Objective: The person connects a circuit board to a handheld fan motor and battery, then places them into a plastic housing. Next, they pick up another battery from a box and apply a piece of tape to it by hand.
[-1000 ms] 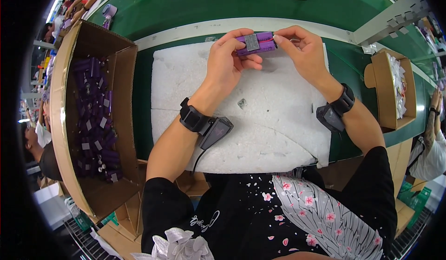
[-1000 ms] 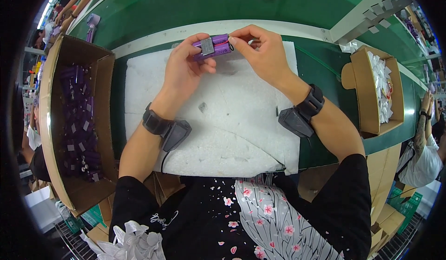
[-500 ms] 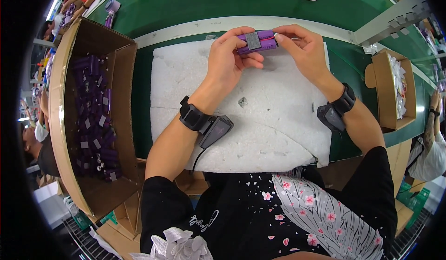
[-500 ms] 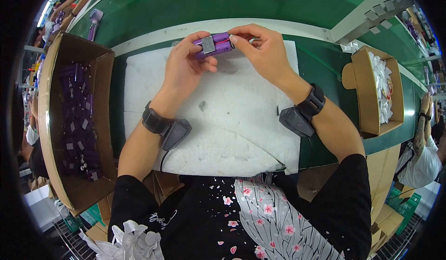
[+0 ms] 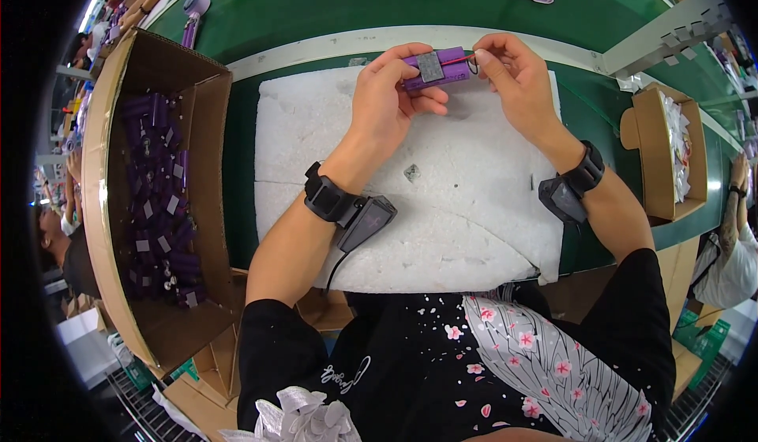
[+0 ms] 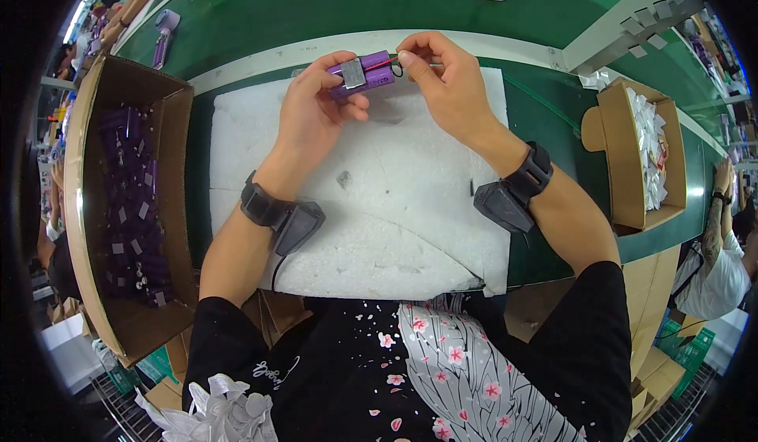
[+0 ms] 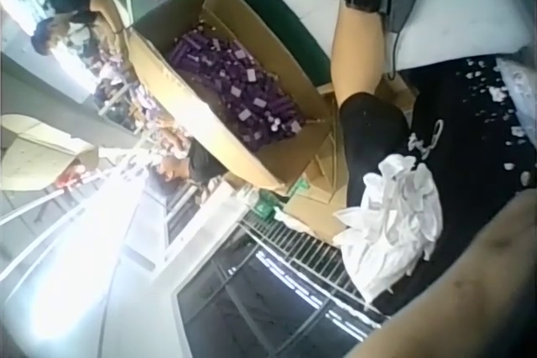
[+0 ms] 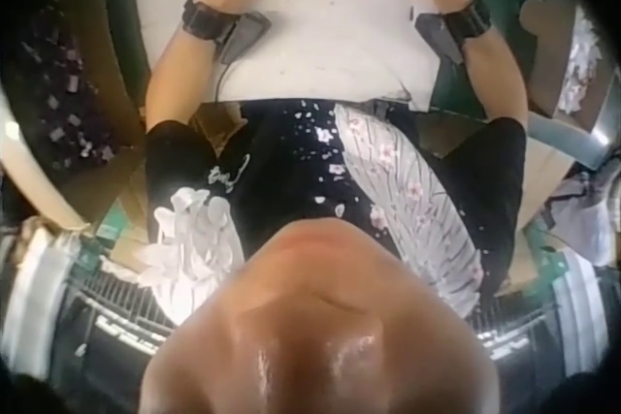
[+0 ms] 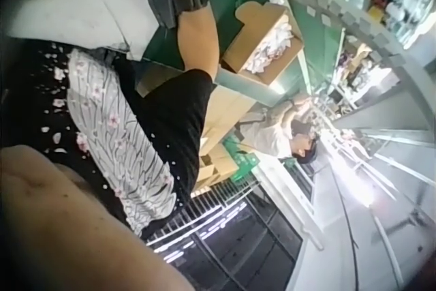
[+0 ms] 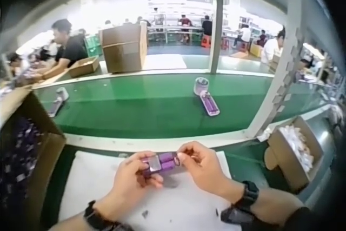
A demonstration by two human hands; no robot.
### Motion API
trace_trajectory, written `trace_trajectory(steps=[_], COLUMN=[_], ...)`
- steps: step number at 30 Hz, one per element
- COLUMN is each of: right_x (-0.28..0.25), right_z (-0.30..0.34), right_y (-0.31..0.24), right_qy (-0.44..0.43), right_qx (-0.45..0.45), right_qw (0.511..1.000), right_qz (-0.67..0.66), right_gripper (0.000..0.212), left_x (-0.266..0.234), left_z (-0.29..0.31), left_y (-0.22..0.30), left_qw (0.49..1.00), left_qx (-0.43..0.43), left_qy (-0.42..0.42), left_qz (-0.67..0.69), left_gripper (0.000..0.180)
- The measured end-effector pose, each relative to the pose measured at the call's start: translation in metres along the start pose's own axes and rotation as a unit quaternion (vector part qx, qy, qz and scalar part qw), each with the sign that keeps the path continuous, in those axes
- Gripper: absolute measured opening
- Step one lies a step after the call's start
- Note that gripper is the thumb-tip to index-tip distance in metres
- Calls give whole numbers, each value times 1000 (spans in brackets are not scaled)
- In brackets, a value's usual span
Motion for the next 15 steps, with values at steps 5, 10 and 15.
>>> trace_trajectory(steps=[5,10,15], right_x=[0,-1,-3], right_z=[0,2,0], right_y=[2,1,-2], right_qy=[11,21,41], right_qx=[-6,-10,-24], right_qw=[1000,999,998], right_qz=[-16,-30,-47], right_gripper=[15,14,13], left_x=[0,0,0], left_z=[0,2,-1], left_y=[0,0,1], left_qw=[1000,1000,1000], left_qx=[-3,-6,5], left_qy=[5,6,-3], left_qz=[3,2,1], left_gripper=[31,31,31])
Point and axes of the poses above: each hand's wrist, its own z-axis away from the middle knuckle, its own x-axis out of the palm, y = z × x, the point moved 2 cm from there along -z, towards the middle knuckle, and after that the axes turned 11 degrees about -y, right-handed, at the moved point
